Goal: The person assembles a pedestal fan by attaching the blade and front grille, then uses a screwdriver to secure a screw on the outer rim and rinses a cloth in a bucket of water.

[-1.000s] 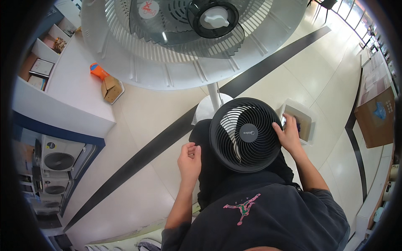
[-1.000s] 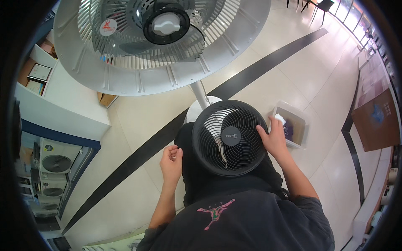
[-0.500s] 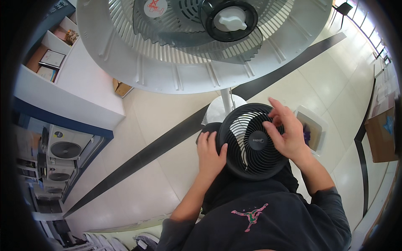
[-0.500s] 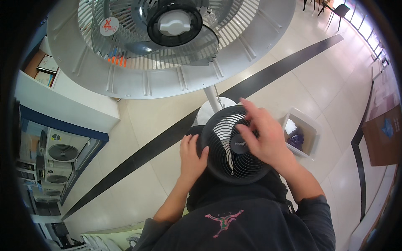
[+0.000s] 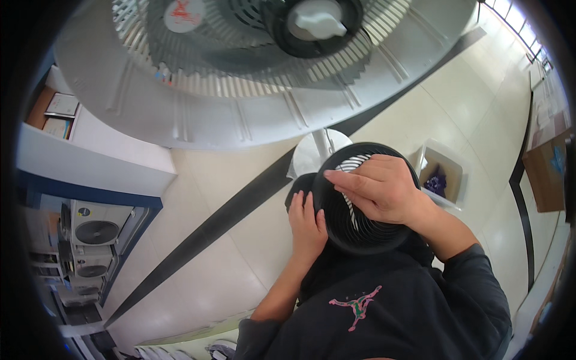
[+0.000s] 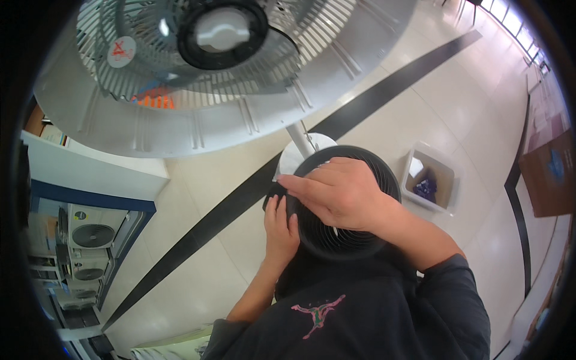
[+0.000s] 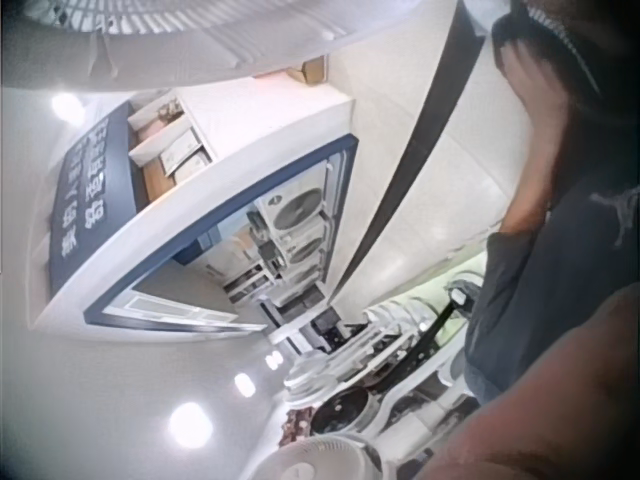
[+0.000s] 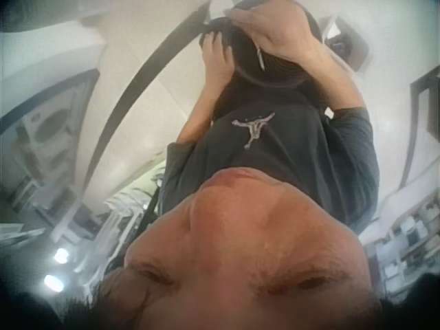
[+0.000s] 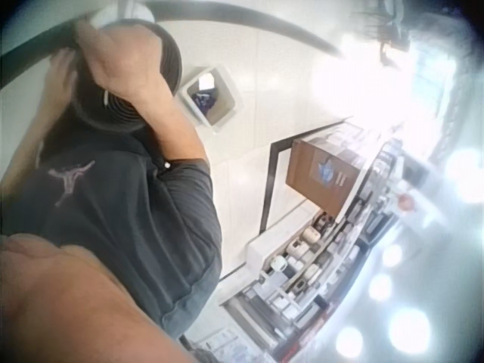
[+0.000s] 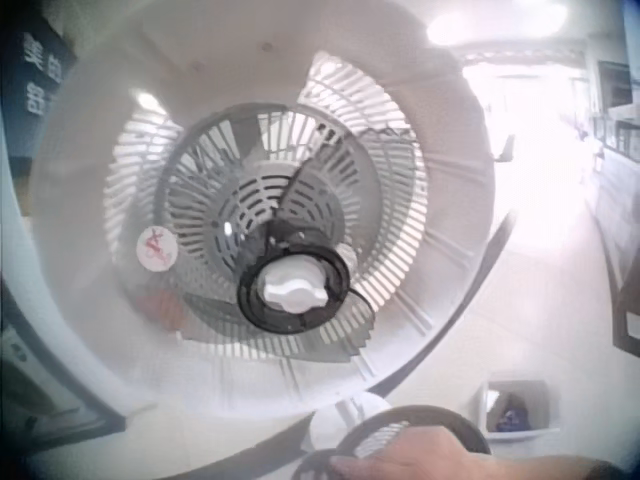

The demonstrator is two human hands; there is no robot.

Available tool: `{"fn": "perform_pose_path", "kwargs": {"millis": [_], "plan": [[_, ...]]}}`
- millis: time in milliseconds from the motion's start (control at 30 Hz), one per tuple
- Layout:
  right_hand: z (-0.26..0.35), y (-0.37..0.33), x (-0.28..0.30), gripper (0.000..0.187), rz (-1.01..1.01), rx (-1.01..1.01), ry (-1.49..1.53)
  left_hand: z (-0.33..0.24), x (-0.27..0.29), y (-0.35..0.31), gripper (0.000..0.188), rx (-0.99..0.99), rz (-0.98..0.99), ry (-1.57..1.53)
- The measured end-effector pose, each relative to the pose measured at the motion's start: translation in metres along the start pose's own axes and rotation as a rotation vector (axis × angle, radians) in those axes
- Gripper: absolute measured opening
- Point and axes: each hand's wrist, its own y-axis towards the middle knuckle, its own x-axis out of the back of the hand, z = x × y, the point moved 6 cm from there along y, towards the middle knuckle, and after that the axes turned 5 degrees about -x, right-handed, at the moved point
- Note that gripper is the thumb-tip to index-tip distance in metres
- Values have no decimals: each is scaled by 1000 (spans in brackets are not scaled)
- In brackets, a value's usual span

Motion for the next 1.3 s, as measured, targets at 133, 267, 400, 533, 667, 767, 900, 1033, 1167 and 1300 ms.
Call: {"fn": "perform_pose_path", "kwargs": {"millis": [133, 267, 400, 533, 667, 767, 900, 1033, 1167, 1300], "plan": [[-61, -64, 22, 14, -128, -324, -296, 1, 0, -5, 52, 46, 6, -30], [-136, -149, 38, 51, 1, -1048, -378, 0, 2, -13, 52, 124, -1, -55], [-136, -214, 11, 70, 94, -1475, 309, -5, 2, -13, 59, 48, 61, -9], [-123, -219, 13, 51, -136, -1441, 482, -12, 2, -11, 60, 99, 62, -184], [-104, -208, 32, 39, -273, -1340, 655, -39, 13, -14, 62, 239, -70, -718], [-88, -191, 54, 37, -334, -1218, 742, -67, 29, -15, 68, 290, -144, -950], [-68, -173, 68, 38, -409, -1163, 913, -75, 59, -15, 69, 357, -261, -1387], [-48, -175, 55, 41, -604, -977, 1262, -91, 64, -29, 63, 200, -326, -1403], [-33, -200, 16, 53, -522, -999, 1632, -103, 65, -42, 57, 221, -197, -1182], [-43, -197, 50, 61, -331, -882, 741, -101, 124, -18, 41, 58, 7, -864]]}}
